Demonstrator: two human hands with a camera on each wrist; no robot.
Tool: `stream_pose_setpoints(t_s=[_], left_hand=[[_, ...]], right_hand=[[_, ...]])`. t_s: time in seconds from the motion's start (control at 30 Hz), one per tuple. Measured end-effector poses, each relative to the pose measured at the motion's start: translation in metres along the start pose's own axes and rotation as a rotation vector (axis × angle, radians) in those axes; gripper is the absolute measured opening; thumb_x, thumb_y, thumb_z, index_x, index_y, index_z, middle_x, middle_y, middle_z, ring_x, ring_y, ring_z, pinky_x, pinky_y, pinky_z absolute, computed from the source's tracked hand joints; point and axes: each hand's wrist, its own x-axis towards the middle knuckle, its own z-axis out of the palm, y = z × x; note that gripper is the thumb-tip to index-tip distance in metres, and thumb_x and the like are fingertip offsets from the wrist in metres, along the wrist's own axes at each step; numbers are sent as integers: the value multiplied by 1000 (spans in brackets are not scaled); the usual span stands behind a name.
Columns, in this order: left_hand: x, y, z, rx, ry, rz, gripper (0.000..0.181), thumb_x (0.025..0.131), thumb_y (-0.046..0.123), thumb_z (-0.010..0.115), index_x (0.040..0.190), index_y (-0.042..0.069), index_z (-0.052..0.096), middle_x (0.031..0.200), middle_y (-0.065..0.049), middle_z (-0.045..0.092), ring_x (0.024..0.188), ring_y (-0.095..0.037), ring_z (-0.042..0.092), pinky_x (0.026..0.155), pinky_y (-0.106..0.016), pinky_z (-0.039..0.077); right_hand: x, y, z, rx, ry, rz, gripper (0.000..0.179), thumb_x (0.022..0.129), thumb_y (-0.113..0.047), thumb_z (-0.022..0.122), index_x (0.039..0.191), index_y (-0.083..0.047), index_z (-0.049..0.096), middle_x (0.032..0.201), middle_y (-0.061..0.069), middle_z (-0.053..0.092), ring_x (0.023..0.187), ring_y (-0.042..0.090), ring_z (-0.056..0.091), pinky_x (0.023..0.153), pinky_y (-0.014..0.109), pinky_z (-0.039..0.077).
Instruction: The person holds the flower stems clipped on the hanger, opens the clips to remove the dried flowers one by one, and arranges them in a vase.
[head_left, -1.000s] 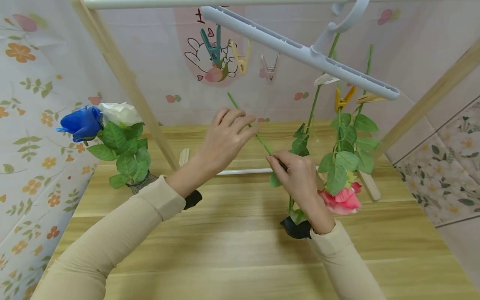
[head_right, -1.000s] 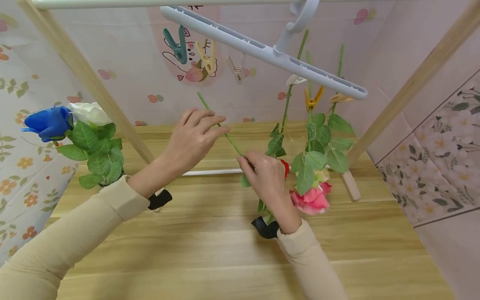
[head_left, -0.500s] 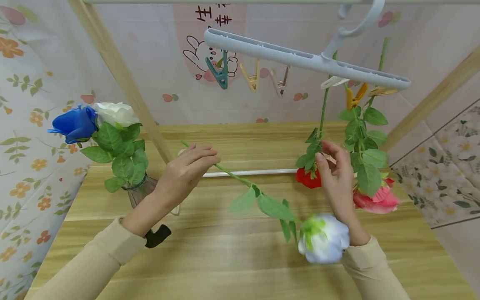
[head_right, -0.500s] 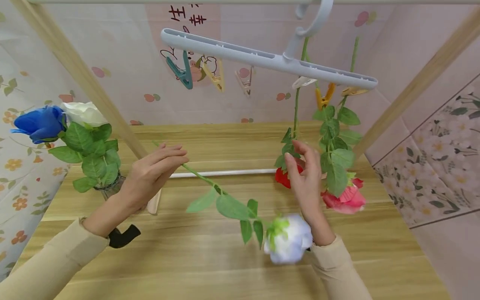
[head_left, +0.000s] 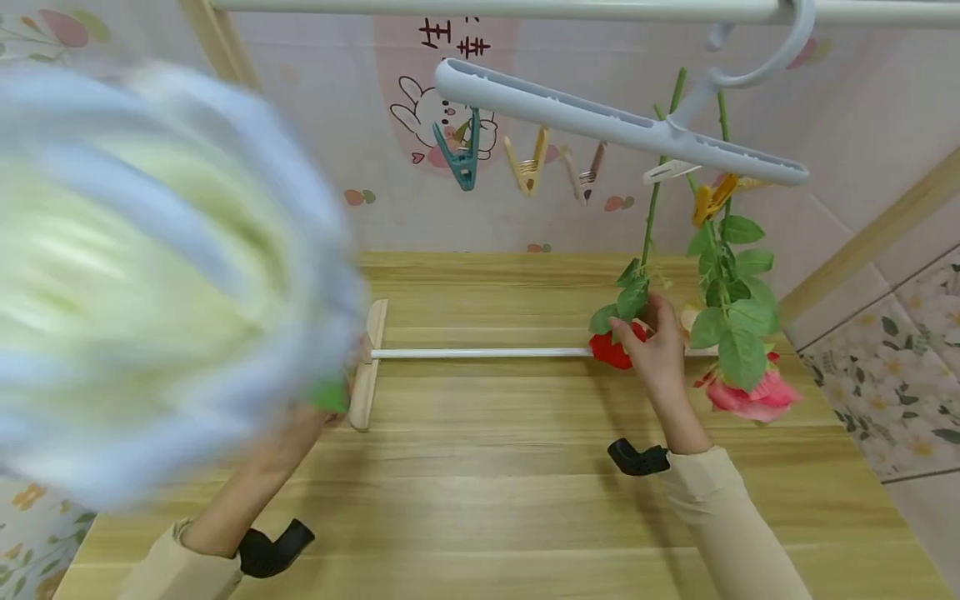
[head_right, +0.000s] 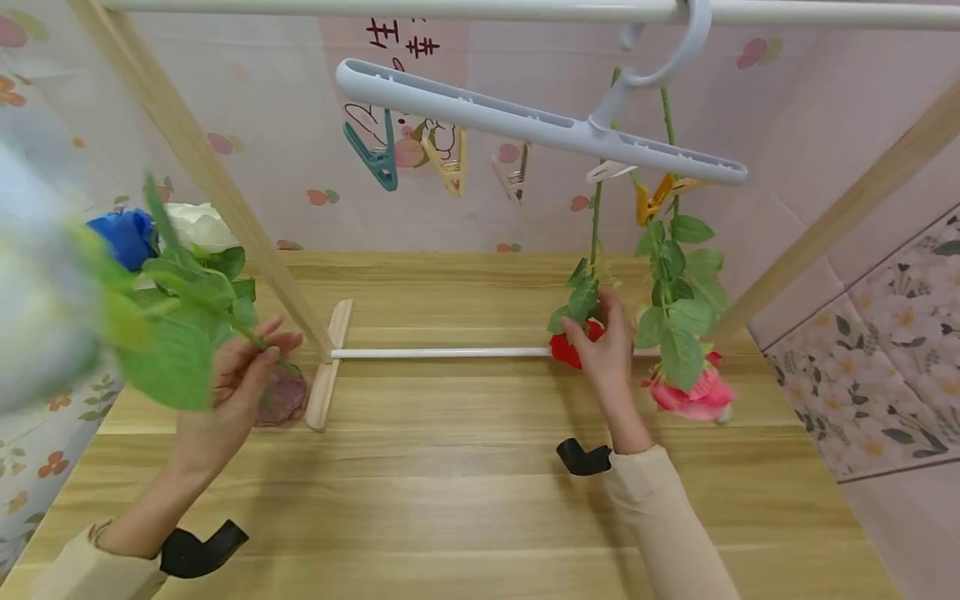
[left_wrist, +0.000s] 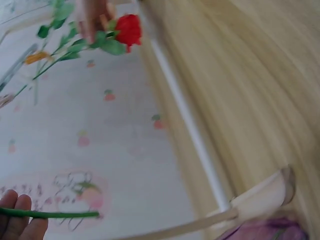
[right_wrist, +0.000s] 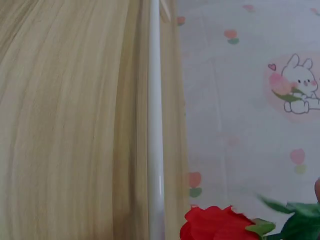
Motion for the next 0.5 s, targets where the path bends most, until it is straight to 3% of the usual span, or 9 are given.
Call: stream_pose_setpoints(t_s=[0.03, 0.07, 0.1, 0.13, 0.27, 0.33, 0.4, 0.5], left_hand=[[1, 3, -4, -59, 20, -25, 29, 91, -16, 41, 111, -11, 61, 81, -5, 68, 74, -7, 65, 66, -13, 51], [1, 4, -6, -67, 83, 68, 33, 91, -16, 43, 122, -12, 54, 92, -7, 70, 84, -11, 67, 72, -17, 53], [0, 7, -9, -244, 174, 52, 37, 90, -16, 45, 126, -10, 53, 95, -3, 71, 87, -7, 68, 74, -13, 52], [1, 9, -13, -204, 227, 62, 38, 91, -15, 46, 128, -11, 50, 105, -4, 70, 96, -10, 67, 80, -17, 52], [2, 14, -37, -220, 336, -1, 38, 93, -11, 44, 131, -8, 49, 100, 0, 71, 90, -9, 68, 76, -15, 52], [1, 13, -49, -151, 384, -25, 36, 94, -9, 45, 130, -8, 50, 98, 1, 72, 87, -8, 68, 74, -14, 52], [3, 10, -58, -107, 411, -37, 35, 95, -6, 45, 130, -7, 51, 96, 2, 72, 85, -7, 68, 73, -14, 52], [11, -2, -58, -87, 411, -64, 36, 97, -2, 44, 133, -2, 50, 95, 5, 71, 86, -6, 68, 74, -14, 52]], right_hand=[[1, 0, 4, -15, -17, -14, 50, 90, -11, 64, 133, 2, 44, 119, 19, 54, 109, 17, 52, 94, 32, 42], [2, -1, 8, -23, -21, -33, 44, 89, -11, 64, 128, 5, 48, 113, 20, 57, 102, 11, 54, 89, 26, 43], [2, -2, 11, -30, -25, -50, 39, 89, -10, 64, 123, 6, 52, 108, 21, 60, 95, 5, 55, 84, 20, 44], [2, -4, 15, -36, -31, -64, 34, 89, -10, 64, 117, 7, 56, 103, 22, 62, 88, 1, 55, 77, 15, 45], [-4, -18, 33, 10, -96, -85, 26, 90, -10, 63, 108, 9, 64, 100, 24, 66, 75, -9, 57, 64, 9, 47], [-8, -24, 41, 51, -142, -94, 24, 91, -8, 61, 109, 8, 65, 101, 23, 66, 75, -8, 59, 62, 11, 49], [-14, -28, 44, 72, -161, -122, 23, 91, -6, 60, 108, 8, 65, 99, 15, 69, 76, -8, 61, 63, 11, 50], [-25, -30, 34, 57, -130, -159, 19, 91, -5, 60, 105, 7, 67, 91, -9, 69, 74, -7, 61, 61, 10, 48]])
